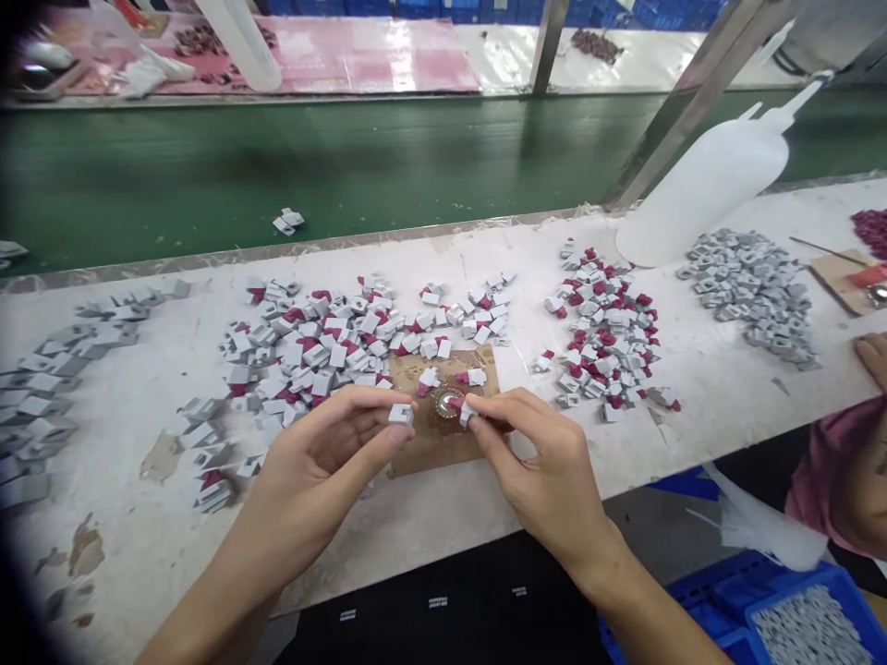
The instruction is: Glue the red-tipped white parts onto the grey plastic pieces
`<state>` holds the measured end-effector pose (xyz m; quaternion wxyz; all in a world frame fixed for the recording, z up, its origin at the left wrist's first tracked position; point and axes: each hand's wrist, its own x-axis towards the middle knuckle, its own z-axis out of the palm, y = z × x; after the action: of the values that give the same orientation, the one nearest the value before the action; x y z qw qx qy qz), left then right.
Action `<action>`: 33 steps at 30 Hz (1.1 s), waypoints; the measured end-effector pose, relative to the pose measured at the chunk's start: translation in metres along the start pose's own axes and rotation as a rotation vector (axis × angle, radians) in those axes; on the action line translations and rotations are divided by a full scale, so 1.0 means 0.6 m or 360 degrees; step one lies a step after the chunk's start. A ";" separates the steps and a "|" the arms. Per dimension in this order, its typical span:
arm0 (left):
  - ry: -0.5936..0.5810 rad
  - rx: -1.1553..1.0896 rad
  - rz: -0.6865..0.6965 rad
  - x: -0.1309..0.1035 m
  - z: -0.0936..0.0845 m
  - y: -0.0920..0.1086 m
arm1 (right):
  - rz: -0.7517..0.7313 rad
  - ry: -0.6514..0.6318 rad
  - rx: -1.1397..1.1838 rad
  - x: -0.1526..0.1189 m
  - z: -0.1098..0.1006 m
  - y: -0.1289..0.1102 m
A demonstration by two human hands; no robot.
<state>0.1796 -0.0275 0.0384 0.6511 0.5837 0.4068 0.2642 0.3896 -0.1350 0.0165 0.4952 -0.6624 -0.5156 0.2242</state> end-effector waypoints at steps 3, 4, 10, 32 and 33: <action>0.0011 -0.0100 -0.0030 0.003 0.013 -0.002 | 0.0191 0.0079 0.0304 0.001 -0.004 -0.004; -0.0001 -0.0141 -0.0040 0.005 0.019 -0.002 | 0.0272 0.0078 0.0458 0.002 -0.005 -0.005; -0.0157 -0.0410 -0.0050 0.019 0.054 0.000 | 0.0568 0.0025 0.1016 0.004 0.001 0.004; -0.0133 0.0105 0.0166 -0.018 0.025 0.015 | 0.0363 -0.0342 0.0793 0.009 -0.001 -0.008; -0.0079 0.0142 0.0167 -0.026 0.018 0.011 | 0.0338 -0.0376 0.0737 0.023 0.002 -0.010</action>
<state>0.1812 -0.0447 0.0480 0.6196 0.6390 0.3707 0.2652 0.3911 -0.1224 0.0243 0.5435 -0.5512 -0.4324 0.4624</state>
